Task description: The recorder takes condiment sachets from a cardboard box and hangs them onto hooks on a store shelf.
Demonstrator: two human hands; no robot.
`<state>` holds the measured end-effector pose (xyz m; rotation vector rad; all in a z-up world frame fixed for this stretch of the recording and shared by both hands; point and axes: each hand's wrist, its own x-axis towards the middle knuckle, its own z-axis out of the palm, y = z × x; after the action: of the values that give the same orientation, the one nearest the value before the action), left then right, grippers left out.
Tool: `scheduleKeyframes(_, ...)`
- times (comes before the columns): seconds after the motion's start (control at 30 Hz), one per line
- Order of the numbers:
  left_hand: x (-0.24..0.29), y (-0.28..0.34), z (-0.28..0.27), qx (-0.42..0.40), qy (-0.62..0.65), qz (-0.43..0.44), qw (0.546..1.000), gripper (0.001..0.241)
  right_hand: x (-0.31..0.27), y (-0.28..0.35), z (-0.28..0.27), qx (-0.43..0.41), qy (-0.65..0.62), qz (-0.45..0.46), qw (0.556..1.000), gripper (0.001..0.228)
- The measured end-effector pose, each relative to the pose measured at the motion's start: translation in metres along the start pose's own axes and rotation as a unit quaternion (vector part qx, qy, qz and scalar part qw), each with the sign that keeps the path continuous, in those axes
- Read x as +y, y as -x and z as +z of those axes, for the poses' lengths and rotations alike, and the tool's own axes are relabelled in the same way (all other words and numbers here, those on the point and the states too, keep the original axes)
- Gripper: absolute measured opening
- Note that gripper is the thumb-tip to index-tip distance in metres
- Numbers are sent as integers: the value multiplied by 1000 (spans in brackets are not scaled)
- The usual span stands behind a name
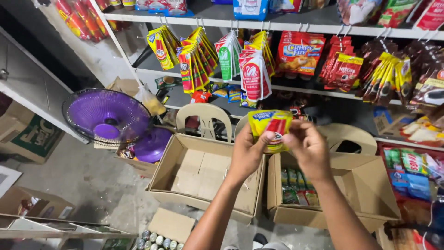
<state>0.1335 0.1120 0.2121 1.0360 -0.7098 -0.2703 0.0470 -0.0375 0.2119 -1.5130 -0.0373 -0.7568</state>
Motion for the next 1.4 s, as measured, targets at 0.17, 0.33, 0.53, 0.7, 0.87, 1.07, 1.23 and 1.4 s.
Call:
scheduleKeyframes(0.17, -8, -12, -4, 26, -14, 48, 998, 30, 12, -18, 2, -47, 31, 36, 998, 29)
scheduleKeyframes(0.33, 4, -17, -8, 48, -12, 91, 995, 34, 8, -35, 15, -47, 33, 30, 998, 23)
scheduleKeyframes(0.53, 38, -27, -36, 75, -36, 144, 986, 52, 5, -57, 51, -75, -13, -1, 997, 26)
scheduleKeyframes(0.7, 58, -36, -86, 78, -108, 172, 976, 72, 3, -77, 101, -140, -32, -66, 987, 44)
scheduleKeyframes(0.87, 96, -50, -153, 50, -178, 184, 965, 58, 16, -99, 158, -188, -28, -42, 981, 54)
scheduleKeyframes(1.07, 111, -76, -238, 29, -125, 120, 985, 45, 38, -133, 233, -218, 1, -25, 976, 63)
scheduleKeyframes(1.23, 108, -104, -302, 23, -86, 113, 990, 43, 75, -163, 283, -217, 23, -60, 974, 63)
scheduleKeyframes(1.4, 102, -136, -351, 37, -63, 116, 991, 43, 93, -190, 328, -207, 13, -41, 977, 61)
